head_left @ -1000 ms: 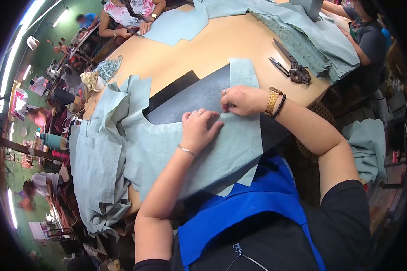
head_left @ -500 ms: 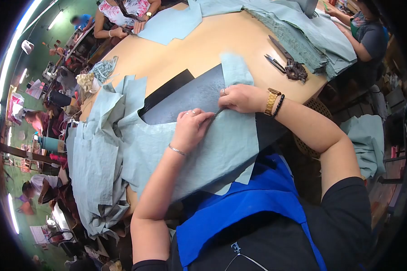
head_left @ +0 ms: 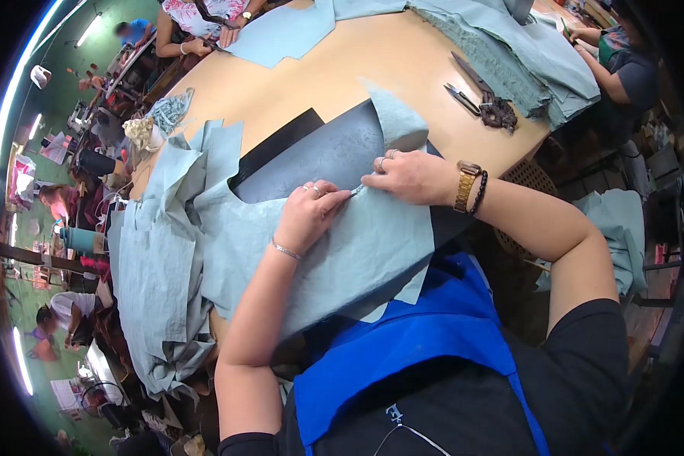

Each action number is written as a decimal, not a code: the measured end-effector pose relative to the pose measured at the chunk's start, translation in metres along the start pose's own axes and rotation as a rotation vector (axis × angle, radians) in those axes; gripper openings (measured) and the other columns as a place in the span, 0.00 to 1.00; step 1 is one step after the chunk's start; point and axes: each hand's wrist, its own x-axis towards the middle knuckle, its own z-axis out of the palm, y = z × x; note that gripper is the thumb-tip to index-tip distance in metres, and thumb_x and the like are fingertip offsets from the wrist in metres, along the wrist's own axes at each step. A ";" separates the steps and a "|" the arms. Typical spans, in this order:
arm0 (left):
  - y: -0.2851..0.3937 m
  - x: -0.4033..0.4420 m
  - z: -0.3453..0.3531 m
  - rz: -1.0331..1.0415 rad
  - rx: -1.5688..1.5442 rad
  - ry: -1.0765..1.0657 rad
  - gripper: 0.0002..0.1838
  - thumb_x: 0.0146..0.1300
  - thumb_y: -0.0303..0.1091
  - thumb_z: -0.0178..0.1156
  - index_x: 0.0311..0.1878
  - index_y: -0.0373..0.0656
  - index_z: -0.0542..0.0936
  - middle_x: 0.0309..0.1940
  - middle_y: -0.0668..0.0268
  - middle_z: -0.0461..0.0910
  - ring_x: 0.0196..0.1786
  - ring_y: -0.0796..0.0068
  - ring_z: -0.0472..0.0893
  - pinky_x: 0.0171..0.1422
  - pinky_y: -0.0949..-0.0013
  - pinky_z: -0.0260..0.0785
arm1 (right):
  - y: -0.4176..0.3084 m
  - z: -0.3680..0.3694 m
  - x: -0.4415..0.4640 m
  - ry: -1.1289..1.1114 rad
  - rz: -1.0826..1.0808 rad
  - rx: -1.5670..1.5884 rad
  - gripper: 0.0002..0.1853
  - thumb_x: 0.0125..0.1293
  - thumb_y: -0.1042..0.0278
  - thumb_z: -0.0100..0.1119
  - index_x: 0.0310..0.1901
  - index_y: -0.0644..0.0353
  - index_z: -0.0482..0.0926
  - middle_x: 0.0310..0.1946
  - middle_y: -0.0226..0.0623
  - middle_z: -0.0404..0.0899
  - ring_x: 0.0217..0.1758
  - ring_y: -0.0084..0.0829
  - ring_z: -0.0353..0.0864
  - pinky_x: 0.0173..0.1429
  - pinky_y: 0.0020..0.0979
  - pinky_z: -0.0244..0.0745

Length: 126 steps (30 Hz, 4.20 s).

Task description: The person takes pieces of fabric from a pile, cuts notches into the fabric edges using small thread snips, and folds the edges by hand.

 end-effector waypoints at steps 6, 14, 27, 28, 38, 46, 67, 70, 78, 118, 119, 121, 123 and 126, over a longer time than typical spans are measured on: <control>-0.002 -0.003 -0.001 0.053 0.018 0.056 0.11 0.58 0.29 0.66 0.45 0.52 0.86 0.39 0.69 0.82 0.39 0.64 0.80 0.44 0.63 0.75 | -0.025 0.006 -0.002 0.110 -0.014 -0.222 0.16 0.65 0.68 0.50 0.53 0.58 0.80 0.49 0.41 0.80 0.56 0.38 0.78 0.63 0.42 0.70; -0.017 -0.018 -0.012 0.019 0.005 0.042 0.14 0.58 0.25 0.65 0.47 0.52 0.86 0.39 0.68 0.82 0.42 0.63 0.81 0.47 0.63 0.75 | -0.037 0.019 0.007 0.217 0.039 -0.227 0.12 0.65 0.67 0.50 0.46 0.59 0.80 0.44 0.38 0.81 0.54 0.36 0.80 0.60 0.42 0.71; -0.030 -0.033 -0.024 0.041 0.108 0.104 0.11 0.56 0.28 0.67 0.42 0.51 0.86 0.37 0.71 0.82 0.39 0.67 0.81 0.44 0.64 0.73 | -0.051 0.016 0.016 0.115 0.153 -0.098 0.18 0.65 0.70 0.50 0.57 0.55 0.78 0.52 0.43 0.76 0.53 0.39 0.79 0.48 0.39 0.82; -0.029 -0.034 -0.024 0.033 0.116 0.113 0.10 0.56 0.28 0.67 0.42 0.51 0.86 0.37 0.71 0.82 0.39 0.67 0.81 0.44 0.64 0.73 | -0.052 0.016 0.017 0.127 0.152 -0.097 0.19 0.66 0.70 0.50 0.58 0.53 0.77 0.53 0.44 0.76 0.53 0.39 0.79 0.48 0.40 0.82; -0.028 -0.037 -0.022 -0.020 0.153 0.161 0.08 0.58 0.30 0.68 0.41 0.52 0.86 0.37 0.70 0.81 0.40 0.67 0.81 0.44 0.62 0.74 | -0.075 0.010 0.044 -0.145 0.253 -0.162 0.30 0.68 0.70 0.48 0.72 0.39 0.67 0.56 0.46 0.73 0.54 0.44 0.78 0.57 0.54 0.76; -0.029 -0.039 -0.022 -0.066 0.154 0.123 0.08 0.59 0.32 0.67 0.43 0.52 0.86 0.39 0.70 0.81 0.43 0.66 0.81 0.47 0.61 0.73 | -0.066 -0.016 0.025 -0.162 0.196 -0.299 0.20 0.69 0.69 0.49 0.62 0.52 0.75 0.51 0.43 0.77 0.53 0.40 0.81 0.60 0.50 0.75; 0.098 -0.071 0.015 -0.346 0.125 -0.228 0.54 0.59 0.76 0.52 0.78 0.47 0.58 0.80 0.49 0.48 0.80 0.42 0.49 0.77 0.32 0.43 | 0.015 -0.034 0.055 0.395 0.219 0.109 0.18 0.61 0.74 0.64 0.53 0.58 0.78 0.51 0.45 0.81 0.55 0.47 0.80 0.60 0.41 0.75; 0.128 -0.051 0.017 -0.422 0.066 -0.207 0.49 0.63 0.70 0.53 0.77 0.45 0.59 0.79 0.49 0.51 0.79 0.43 0.52 0.76 0.31 0.43 | 0.006 -0.013 0.052 0.249 0.131 0.206 0.19 0.62 0.75 0.63 0.56 0.59 0.77 0.54 0.44 0.80 0.58 0.47 0.79 0.63 0.41 0.74; 0.042 -0.007 0.014 -0.624 0.024 0.231 0.28 0.65 0.47 0.62 0.65 0.44 0.75 0.53 0.58 0.80 0.57 0.56 0.78 0.61 0.50 0.68 | 0.017 0.021 0.059 0.297 0.005 0.244 0.19 0.64 0.75 0.58 0.57 0.60 0.76 0.54 0.45 0.82 0.58 0.46 0.79 0.64 0.42 0.73; 0.068 -0.061 0.001 -0.536 -0.077 0.279 0.10 0.65 0.28 0.61 0.47 0.39 0.84 0.38 0.59 0.81 0.37 0.55 0.83 0.44 0.59 0.76 | -0.024 0.018 0.042 0.099 -0.155 0.119 0.34 0.66 0.37 0.58 0.62 0.57 0.75 0.63 0.49 0.73 0.67 0.48 0.71 0.70 0.47 0.65; 0.070 -0.064 -0.001 -0.533 -0.083 0.289 0.09 0.64 0.28 0.62 0.46 0.39 0.84 0.37 0.59 0.81 0.37 0.55 0.83 0.44 0.59 0.76 | -0.024 0.019 0.042 0.079 -0.139 0.120 0.34 0.65 0.35 0.58 0.63 0.55 0.74 0.64 0.49 0.72 0.68 0.48 0.70 0.69 0.49 0.65; 0.071 -0.070 -0.003 -0.490 -0.026 0.296 0.09 0.64 0.28 0.62 0.45 0.39 0.85 0.36 0.59 0.81 0.35 0.57 0.82 0.42 0.59 0.75 | -0.028 0.017 0.043 0.016 -0.126 0.094 0.36 0.64 0.32 0.57 0.65 0.50 0.73 0.66 0.50 0.69 0.70 0.49 0.68 0.67 0.54 0.66; 0.072 -0.072 -0.003 -0.463 0.027 0.291 0.08 0.63 0.28 0.62 0.45 0.40 0.85 0.36 0.60 0.81 0.35 0.58 0.82 0.42 0.59 0.74 | -0.033 0.009 0.043 -0.067 -0.133 0.042 0.39 0.61 0.27 0.56 0.67 0.44 0.72 0.69 0.51 0.66 0.72 0.50 0.66 0.65 0.60 0.65; 0.072 -0.073 -0.003 -0.456 0.122 0.233 0.08 0.63 0.28 0.62 0.45 0.41 0.85 0.38 0.61 0.81 0.36 0.60 0.82 0.43 0.60 0.72 | -0.050 -0.002 0.038 -0.155 -0.095 -0.092 0.42 0.57 0.20 0.54 0.69 0.36 0.70 0.72 0.53 0.62 0.74 0.51 0.63 0.64 0.67 0.63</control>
